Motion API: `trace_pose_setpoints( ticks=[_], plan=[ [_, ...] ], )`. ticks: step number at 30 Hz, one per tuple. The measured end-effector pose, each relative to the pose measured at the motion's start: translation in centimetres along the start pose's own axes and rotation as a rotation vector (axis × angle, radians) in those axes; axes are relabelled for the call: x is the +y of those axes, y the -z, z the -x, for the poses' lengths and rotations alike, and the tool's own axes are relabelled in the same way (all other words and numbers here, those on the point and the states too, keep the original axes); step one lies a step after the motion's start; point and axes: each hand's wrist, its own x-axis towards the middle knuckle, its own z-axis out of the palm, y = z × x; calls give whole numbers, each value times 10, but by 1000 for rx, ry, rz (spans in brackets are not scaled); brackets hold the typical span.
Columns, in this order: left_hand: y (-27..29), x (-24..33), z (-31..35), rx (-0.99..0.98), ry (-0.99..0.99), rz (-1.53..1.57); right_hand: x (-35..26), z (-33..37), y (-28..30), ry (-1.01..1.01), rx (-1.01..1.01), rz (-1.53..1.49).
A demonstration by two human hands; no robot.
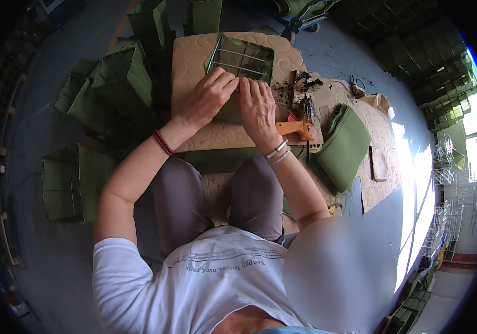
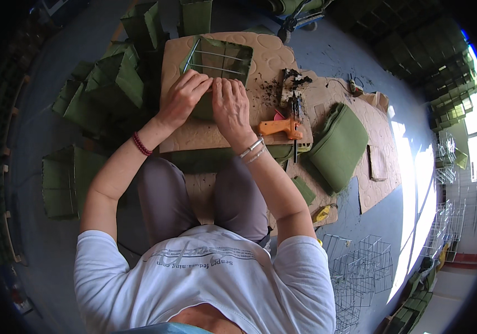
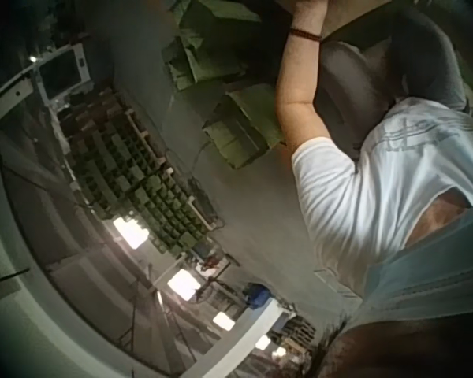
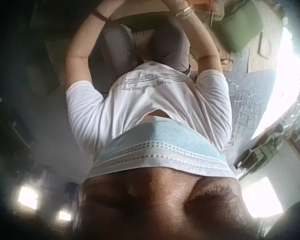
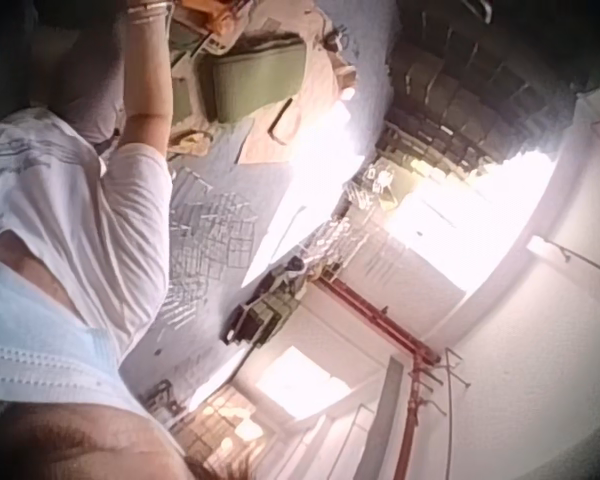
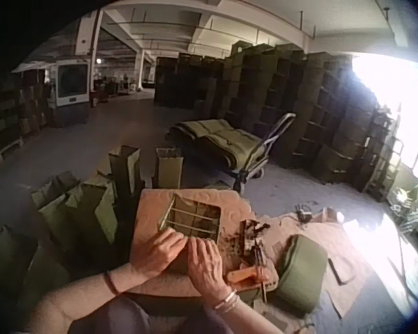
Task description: Assembling and gluing fabric panels onto metal wire frames to create storage boxes.
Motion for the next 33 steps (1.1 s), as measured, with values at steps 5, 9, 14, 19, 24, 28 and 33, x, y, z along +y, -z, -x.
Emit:
trace_pose_setpoints(
  ticks=[5, 9, 14, 19, 24, 28, 33],
  plan=[
    [-9, -22, -27, -219, 59, 153, 22, -14, 3, -37, -274, -125],
    [-5, -27, -29, -178, 131, 219, 39, -43, 34, -121, -487, -442],
    [18, -56, -34, 178, 493, 334, 69, 6, 22, -657, 175, -647],
    [-29, -121, -64, -20, 522, 401, 43, 12, -15, -766, 117, -804],
    [-41, -138, -80, -542, 631, 449, 50, -6, -12, -695, -26, -590],
    [-22, -105, -66, -528, 581, 401, 108, -6, -3, -667, -174, -735],
    [-39, -98, -52, -404, 691, 479, 110, -31, -9, -519, -324, -579]
  ],
)
